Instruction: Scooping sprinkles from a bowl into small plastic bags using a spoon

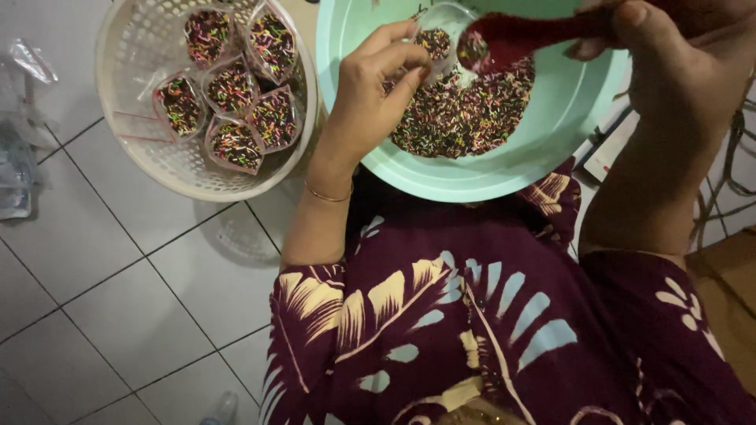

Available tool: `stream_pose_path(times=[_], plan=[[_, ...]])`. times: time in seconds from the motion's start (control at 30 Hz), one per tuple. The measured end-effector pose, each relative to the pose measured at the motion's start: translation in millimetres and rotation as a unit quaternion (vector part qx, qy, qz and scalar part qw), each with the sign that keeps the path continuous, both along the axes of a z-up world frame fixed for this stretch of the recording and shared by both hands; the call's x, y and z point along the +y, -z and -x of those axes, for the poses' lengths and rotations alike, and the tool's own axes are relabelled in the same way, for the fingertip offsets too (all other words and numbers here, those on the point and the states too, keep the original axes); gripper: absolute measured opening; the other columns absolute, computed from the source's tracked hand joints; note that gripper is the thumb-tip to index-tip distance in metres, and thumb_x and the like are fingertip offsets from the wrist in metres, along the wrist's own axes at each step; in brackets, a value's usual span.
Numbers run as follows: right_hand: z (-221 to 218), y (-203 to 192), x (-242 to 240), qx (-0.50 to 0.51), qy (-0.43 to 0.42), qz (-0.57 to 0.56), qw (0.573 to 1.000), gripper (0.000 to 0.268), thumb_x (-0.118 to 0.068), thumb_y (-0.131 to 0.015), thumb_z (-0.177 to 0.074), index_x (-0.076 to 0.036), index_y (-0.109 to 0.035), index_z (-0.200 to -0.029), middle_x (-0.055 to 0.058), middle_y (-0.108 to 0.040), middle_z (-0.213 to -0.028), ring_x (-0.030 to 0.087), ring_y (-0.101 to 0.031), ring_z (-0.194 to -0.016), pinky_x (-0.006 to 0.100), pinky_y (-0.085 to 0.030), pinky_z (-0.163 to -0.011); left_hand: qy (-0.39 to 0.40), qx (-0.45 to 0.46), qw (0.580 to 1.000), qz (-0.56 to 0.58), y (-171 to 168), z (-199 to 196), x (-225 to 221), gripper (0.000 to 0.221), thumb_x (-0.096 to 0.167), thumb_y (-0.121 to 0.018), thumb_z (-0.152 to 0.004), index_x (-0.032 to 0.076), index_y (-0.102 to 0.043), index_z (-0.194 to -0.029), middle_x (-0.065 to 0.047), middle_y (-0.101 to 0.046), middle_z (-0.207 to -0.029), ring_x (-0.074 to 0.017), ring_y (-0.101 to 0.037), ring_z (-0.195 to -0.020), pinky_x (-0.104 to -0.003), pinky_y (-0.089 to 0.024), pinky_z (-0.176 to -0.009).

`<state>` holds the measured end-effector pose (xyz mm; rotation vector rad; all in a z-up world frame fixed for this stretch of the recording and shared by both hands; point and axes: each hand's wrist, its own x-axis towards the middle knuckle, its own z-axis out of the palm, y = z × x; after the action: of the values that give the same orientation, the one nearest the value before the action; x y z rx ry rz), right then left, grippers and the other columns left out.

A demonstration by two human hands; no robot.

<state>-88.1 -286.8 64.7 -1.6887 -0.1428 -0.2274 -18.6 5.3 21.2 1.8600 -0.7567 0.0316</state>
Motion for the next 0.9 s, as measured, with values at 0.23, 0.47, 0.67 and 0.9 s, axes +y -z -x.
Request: stream_pose_path(times=[0.23, 0.47, 0.67, 0.9], plan=[[-8, -16, 23, -0.189, -0.058, 0.189, 0.962, 0.009, 0.036, -0.07, -0.12, 0.027, -0.07, -0.119, 0.04, -0.072, -0.114, 0.043, -0.074, -0.097, 0.043, -0.058, -0.084, 0.001, 0.014, 1.0, -0.005, 1, 0, 0, 0.018, -0.014, -0.072, -0.09, -0.001, -0.071, -0.102, -0.029, -0.06, -0.127, -0.04, -0.063, -0.123, -0.037, -0.062, -0.103], [-19, 13, -5, -0.219, -0.001, 0.421, 0.88, 0.006, 0.02, -0.079, -0.123, 0.015, -0.081, -0.122, 0.027, -0.081, -0.111, 0.034, -0.079, -0.095, 0.04, -0.064, -0.076, 0.009, 0.043, 0.999, 0.01, -5, -1, 0, 0.014, -0.014, -0.066, -0.092, -0.001, -0.067, -0.098, -0.028, -0.062, -0.125, -0.0436, -0.054, -0.131, -0.041, -0.053, -0.114], [-45, 34, 5, -0.157, -0.052, 0.447, 0.879, 0.017, 0.025, -0.065, -0.103, 0.011, -0.075, -0.1, 0.023, -0.074, -0.096, 0.035, -0.072, -0.088, 0.043, -0.063, -0.074, -0.005, 0.049, 0.999, 0.012, 1, 0, -1, 0.014, -0.012, -0.065, -0.092, -0.001, -0.07, -0.098, -0.026, -0.063, -0.128, -0.0411, -0.059, -0.128, -0.034, -0.06, -0.106], [-56, 77, -15, -0.155, -0.039, 0.43, 0.889, 0.013, 0.006, -0.069, -0.107, 0.003, -0.077, -0.116, 0.021, -0.076, -0.105, 0.031, -0.072, -0.083, 0.041, -0.054, -0.071, -0.015, 0.029, 0.999, -0.021, 3, 1, 1, 0.015, -0.01, -0.067, -0.092, 0.0, -0.072, -0.101, -0.027, -0.064, -0.129, -0.0254, -0.072, -0.1, -0.021, -0.065, -0.079]])
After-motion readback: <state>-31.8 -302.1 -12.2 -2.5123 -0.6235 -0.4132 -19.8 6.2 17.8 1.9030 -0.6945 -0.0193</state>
